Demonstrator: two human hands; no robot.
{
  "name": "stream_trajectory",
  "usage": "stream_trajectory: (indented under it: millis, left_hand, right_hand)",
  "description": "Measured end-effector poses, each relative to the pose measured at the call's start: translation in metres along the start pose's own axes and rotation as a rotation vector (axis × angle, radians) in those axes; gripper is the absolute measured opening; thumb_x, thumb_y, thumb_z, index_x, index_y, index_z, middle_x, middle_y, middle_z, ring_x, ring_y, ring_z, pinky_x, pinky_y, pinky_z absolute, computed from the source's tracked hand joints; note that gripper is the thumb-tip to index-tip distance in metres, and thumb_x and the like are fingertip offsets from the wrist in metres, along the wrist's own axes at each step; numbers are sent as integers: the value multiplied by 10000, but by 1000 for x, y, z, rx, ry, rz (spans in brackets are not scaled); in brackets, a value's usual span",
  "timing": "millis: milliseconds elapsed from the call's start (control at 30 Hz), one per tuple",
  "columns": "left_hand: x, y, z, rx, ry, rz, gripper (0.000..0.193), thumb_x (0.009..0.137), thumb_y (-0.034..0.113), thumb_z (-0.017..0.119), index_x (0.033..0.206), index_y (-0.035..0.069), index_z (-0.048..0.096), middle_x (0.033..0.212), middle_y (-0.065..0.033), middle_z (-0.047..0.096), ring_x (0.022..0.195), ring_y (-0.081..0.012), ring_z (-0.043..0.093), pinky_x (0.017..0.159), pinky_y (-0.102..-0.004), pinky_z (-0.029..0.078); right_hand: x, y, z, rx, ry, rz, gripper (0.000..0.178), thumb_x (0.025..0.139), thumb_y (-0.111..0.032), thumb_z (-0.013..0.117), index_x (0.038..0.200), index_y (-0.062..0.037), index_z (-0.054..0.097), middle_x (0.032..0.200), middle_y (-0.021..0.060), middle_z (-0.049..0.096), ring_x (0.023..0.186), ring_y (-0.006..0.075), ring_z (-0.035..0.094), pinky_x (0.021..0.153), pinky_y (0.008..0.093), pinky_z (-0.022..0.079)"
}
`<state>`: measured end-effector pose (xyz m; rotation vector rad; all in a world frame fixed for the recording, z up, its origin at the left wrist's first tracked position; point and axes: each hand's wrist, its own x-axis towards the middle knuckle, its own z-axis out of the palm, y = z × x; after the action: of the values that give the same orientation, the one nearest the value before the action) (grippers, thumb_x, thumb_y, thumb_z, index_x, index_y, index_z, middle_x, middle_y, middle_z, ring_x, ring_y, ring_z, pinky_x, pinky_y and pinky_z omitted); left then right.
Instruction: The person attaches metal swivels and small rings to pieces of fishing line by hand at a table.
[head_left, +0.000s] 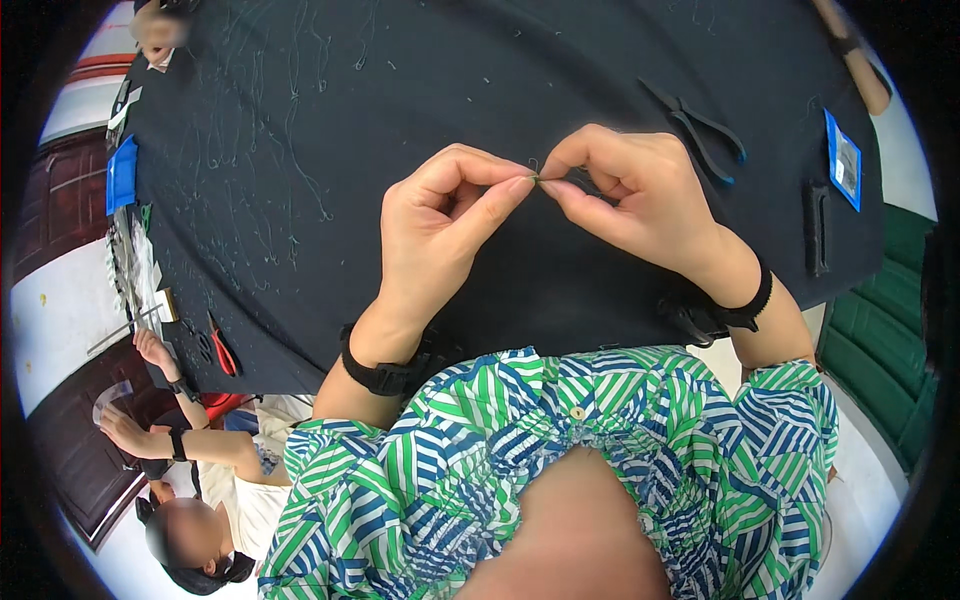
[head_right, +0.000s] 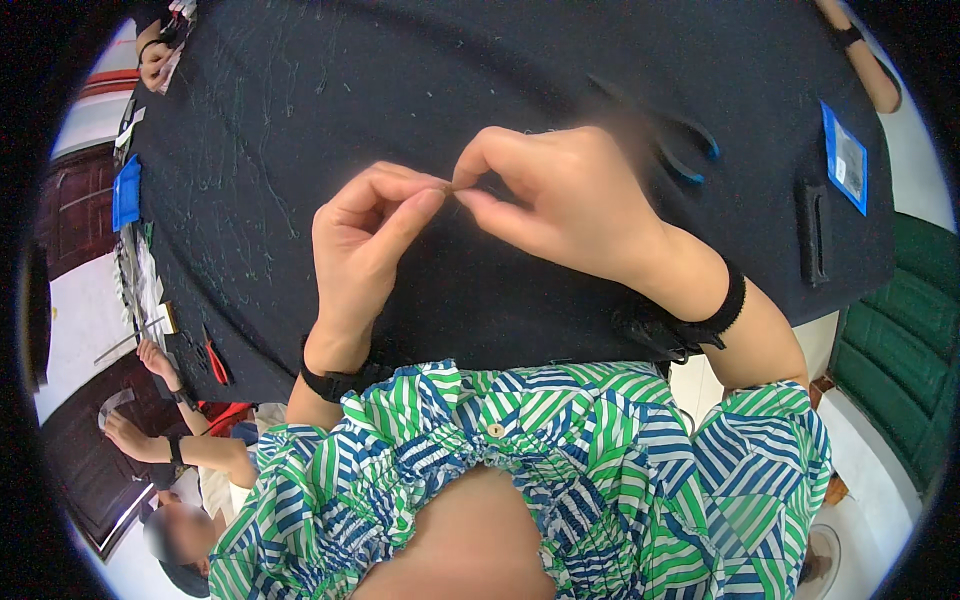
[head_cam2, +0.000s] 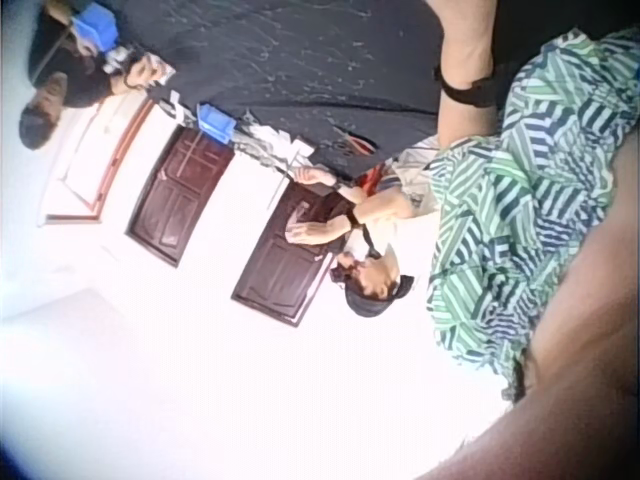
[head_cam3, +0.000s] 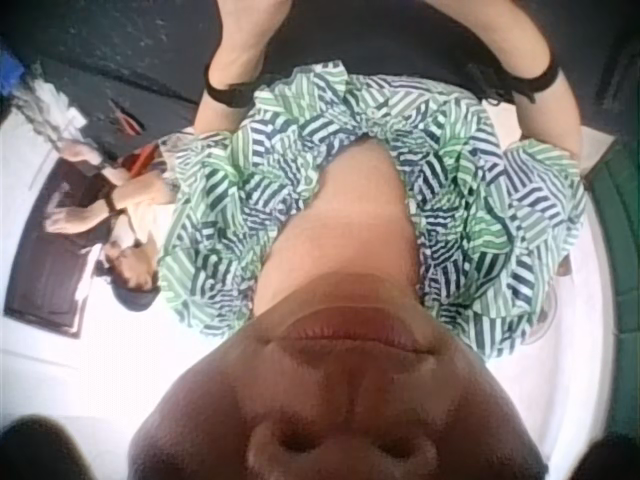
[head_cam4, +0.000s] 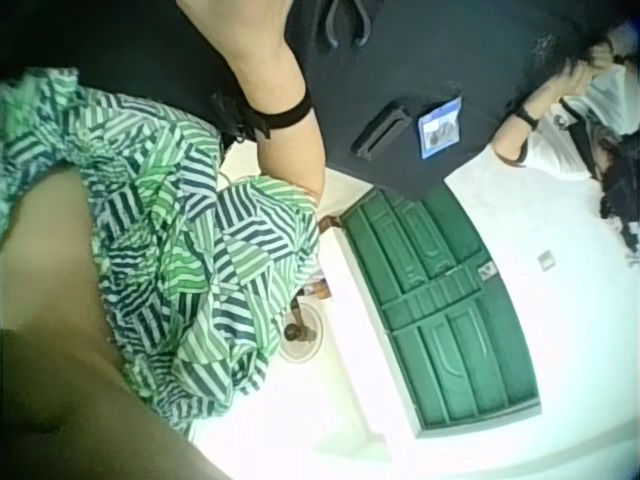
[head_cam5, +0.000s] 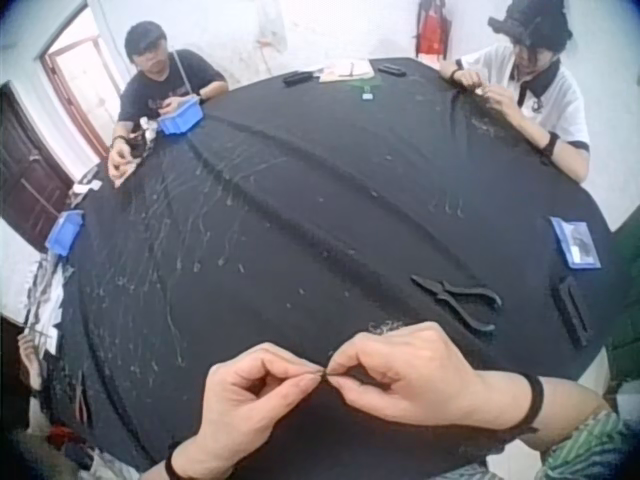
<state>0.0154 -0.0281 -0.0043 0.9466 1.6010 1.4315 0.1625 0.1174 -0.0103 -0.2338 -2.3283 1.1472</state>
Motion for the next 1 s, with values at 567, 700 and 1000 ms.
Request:
stream_trajectory:
  millis: [567,700,1000]
  left_hand:
    - [2,-7,0,160,19,-16,94,846,112,705,878,28,680,734,37,587,557,1,381,494,-168,284]
    - [5,-11,3,85,-2,5,132,898,133,644,934,6,641,677,58,532,548,1,367,498,-169,283]
    - [13,3,-9,-760,53,-305,215,976,244,540,998,35,587,765,36,488,613,-12,345,521,-171,310]
  right_hand:
    - [2,3,-5,-39,-21,-37,126,750,-88,717,859,-74,655,512,5,386,423,110,375,429,273,275]
    - [3,6,-1,-44,-4,-28,126,740,-53,716,852,-53,658,498,-12,307,419,85,299,431,265,223]
    - [8,-18,9,-72,-57,9,173,796,-213,726,893,-112,624,554,43,533,456,169,525,448,293,362]
